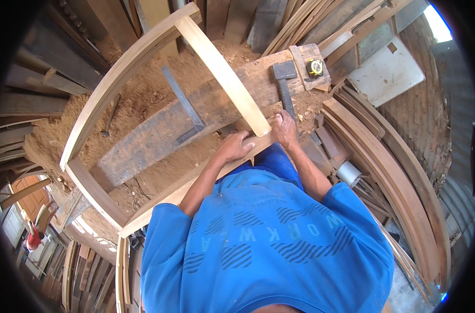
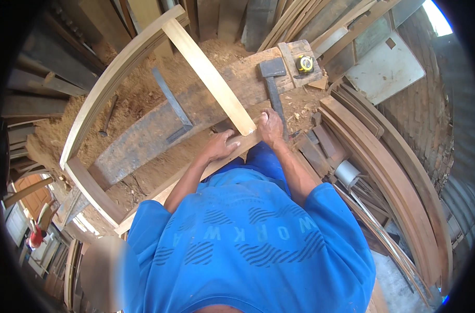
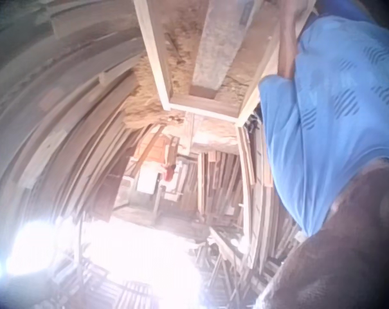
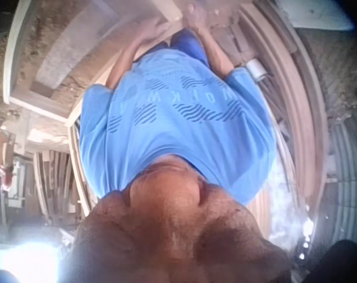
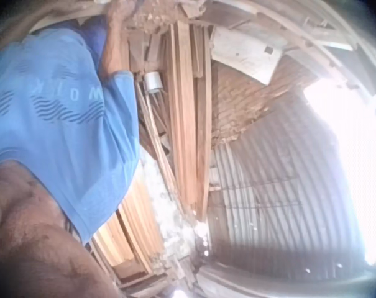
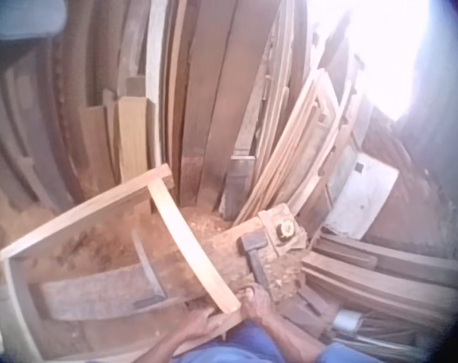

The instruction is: The person measures a wooden frame using a tape measure, checks the corner angles using a square ruler, and aligns the joints by hand.

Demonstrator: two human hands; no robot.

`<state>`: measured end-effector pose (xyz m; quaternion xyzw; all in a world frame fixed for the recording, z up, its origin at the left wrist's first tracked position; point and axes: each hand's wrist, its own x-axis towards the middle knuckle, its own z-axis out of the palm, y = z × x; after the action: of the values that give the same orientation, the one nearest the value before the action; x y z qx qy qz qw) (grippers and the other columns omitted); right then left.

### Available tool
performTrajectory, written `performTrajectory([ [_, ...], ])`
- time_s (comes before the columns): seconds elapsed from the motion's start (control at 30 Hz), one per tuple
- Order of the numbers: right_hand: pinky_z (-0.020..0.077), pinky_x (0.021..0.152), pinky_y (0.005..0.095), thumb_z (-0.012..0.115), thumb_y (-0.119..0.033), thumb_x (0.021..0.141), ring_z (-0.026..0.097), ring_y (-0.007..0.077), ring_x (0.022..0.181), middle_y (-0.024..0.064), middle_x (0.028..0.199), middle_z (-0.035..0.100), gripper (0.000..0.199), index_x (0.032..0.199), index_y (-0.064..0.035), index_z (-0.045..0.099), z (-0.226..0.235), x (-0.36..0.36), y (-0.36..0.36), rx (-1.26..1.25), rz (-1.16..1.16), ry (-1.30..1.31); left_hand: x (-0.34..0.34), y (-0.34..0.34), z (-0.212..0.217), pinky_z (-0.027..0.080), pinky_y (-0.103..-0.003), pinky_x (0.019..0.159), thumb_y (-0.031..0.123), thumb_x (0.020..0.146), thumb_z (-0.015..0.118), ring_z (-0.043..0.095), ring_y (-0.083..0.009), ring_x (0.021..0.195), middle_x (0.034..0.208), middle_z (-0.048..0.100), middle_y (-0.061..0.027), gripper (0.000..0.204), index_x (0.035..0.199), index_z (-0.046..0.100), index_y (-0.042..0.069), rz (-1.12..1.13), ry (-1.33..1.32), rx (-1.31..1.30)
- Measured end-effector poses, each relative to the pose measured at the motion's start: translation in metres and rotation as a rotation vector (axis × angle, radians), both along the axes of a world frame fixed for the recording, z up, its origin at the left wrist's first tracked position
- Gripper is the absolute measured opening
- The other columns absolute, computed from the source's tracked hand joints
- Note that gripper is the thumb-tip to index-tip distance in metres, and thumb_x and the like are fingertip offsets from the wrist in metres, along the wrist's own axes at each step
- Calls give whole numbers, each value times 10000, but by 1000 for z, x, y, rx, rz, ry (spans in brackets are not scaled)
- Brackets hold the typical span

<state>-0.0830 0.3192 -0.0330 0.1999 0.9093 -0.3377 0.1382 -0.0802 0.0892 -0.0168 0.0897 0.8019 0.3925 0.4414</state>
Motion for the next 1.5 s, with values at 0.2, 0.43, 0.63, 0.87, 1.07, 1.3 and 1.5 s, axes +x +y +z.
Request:
performTrajectory([
  [0.2,464,918,492,462,-243,926,610,410,1005,230,1000,665,312,1035,-22,653,1,2,1,-7,21,90,-6,-74,2,395,-443,1069,311,835,737,535,-368,1212,1299,582,-207,589,1338,541,76,343,353,-437],
  [0.43,465,906,500,457,-238,931,611,418,995,237,986,664,307,1007,-19,657,1,1,-1,0,25,99,-3,-151,-40,428,-467,962,242,776,779,546,-338,1098,1140,576,-157,500,1215,581,106,7,670,-658],
  [0.63,466,895,512,470,-246,929,613,432,981,252,981,661,301,1004,-26,660,-3,3,3,6,-7,120,-30,-136,-30,486,-427,840,245,809,782,606,-302,950,1012,626,-137,454,1176,577,76,95,399,-357],
  [0.87,467,903,508,473,-262,928,615,425,994,246,980,665,312,1013,-26,658,-7,3,0,0,-11,121,14,-74,-47,503,-384,827,271,889,700,658,-279,954,1043,689,-141,347,1154,640,55,340,-315,79],
  [1.07,470,952,470,435,-271,925,622,421,1050,250,1091,668,381,1066,-4,667,11,-1,-2,-3,-23,31,-10,-33,15,482,-440,905,273,925,616,645,-359,1024,1069,689,-201,298,1108,665,43,180,-111,-43],
  [1.3,472,941,475,432,-268,923,621,427,1043,259,1083,666,383,1070,-2,665,4,1,-1,1,-18,62,-22,-18,28,489,-432,890,254,918,623,651,-341,1021,1109,677,-207,318,1143,635,29,71,-143,-13],
  [1.5,476,911,498,429,-268,925,623,445,1005,268,1033,668,371,1035,-3,663,2,2,-2,7,-21,83,-20,-22,20,495,-428,897,234,916,620,649,-333,1061,1128,681,-208,320,1150,641,16,60,-130,29],
])
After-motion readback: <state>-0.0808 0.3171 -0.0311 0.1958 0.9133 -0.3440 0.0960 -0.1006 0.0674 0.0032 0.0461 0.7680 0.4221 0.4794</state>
